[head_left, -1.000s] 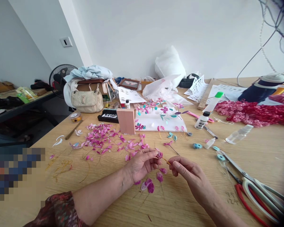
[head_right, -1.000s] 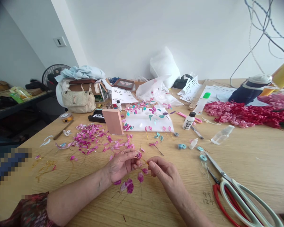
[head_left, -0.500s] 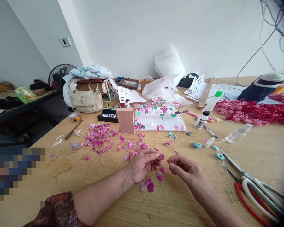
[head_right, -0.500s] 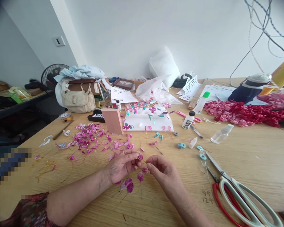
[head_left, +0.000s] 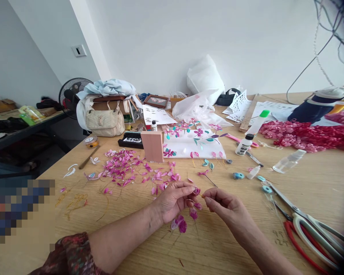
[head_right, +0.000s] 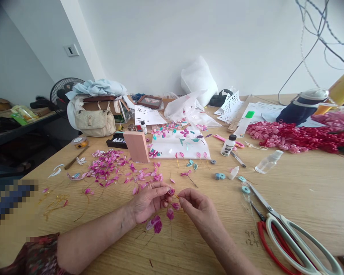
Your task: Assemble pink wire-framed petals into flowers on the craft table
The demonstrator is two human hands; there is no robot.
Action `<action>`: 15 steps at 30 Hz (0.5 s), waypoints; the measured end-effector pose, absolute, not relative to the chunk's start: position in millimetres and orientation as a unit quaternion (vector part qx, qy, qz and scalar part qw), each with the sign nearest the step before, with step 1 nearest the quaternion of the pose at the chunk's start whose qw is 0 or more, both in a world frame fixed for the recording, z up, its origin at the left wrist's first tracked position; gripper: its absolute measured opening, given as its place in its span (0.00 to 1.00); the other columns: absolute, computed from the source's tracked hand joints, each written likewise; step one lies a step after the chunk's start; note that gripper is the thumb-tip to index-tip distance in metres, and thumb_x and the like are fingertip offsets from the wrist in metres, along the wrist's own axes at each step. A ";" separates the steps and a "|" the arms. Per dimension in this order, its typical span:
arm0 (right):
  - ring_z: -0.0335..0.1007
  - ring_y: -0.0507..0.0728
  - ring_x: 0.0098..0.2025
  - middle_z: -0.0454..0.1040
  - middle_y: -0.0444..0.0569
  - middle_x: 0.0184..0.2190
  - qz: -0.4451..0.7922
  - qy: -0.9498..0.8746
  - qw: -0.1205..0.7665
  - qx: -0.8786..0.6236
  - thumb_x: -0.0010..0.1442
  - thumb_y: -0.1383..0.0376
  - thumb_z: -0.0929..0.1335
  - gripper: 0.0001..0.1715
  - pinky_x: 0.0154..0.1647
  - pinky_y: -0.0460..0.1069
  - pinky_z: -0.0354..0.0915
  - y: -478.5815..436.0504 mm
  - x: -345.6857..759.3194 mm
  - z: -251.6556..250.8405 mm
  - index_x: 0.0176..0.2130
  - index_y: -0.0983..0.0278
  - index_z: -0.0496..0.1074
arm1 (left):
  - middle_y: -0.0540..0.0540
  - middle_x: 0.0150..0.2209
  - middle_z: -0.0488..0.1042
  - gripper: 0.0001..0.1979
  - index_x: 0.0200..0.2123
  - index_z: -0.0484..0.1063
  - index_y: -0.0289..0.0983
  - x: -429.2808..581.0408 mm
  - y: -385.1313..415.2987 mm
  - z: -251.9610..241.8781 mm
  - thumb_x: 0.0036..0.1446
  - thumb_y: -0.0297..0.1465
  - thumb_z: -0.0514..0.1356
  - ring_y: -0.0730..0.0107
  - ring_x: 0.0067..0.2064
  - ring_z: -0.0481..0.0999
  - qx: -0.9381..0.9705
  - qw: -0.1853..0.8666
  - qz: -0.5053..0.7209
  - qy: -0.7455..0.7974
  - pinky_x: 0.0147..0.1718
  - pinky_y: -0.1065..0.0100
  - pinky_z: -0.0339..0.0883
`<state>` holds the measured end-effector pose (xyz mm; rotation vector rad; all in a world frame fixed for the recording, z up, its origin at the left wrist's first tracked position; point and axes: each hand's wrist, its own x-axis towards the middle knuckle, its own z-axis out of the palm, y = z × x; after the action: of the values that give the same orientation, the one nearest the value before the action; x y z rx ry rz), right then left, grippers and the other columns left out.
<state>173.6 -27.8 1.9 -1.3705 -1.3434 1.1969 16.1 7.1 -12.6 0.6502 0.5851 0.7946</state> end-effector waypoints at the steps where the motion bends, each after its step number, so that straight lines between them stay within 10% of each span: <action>1: 0.56 0.50 0.21 0.61 0.40 0.17 0.477 -0.538 0.426 -0.549 0.46 0.59 0.66 0.10 0.22 0.45 0.55 -27.7 173.6 1.2 0.23 0.64 0.67 | 0.48 0.26 0.70 0.06 0.28 0.72 0.30 16.1 7.1 -12.5 0.45 0.27 0.62 0.77 0.27 0.70 0.305 0.831 0.375 0.277 0.25 0.75 0.60; 15: 0.57 0.51 0.21 0.62 0.41 0.17 0.447 -0.571 0.421 -0.545 0.48 0.60 0.64 0.10 0.21 0.45 0.55 -26.3 175.0 -5.4 0.23 0.64 0.68 | 0.47 0.26 0.70 0.06 0.27 0.72 0.30 16.1 6.6 -12.5 0.44 0.28 0.63 0.78 0.26 0.70 0.296 0.832 0.373 0.285 0.24 0.76 0.59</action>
<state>175.0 -26.3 -5.4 -1.3661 -1.4306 1.1208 16.1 6.6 -12.5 0.6269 0.6040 0.7906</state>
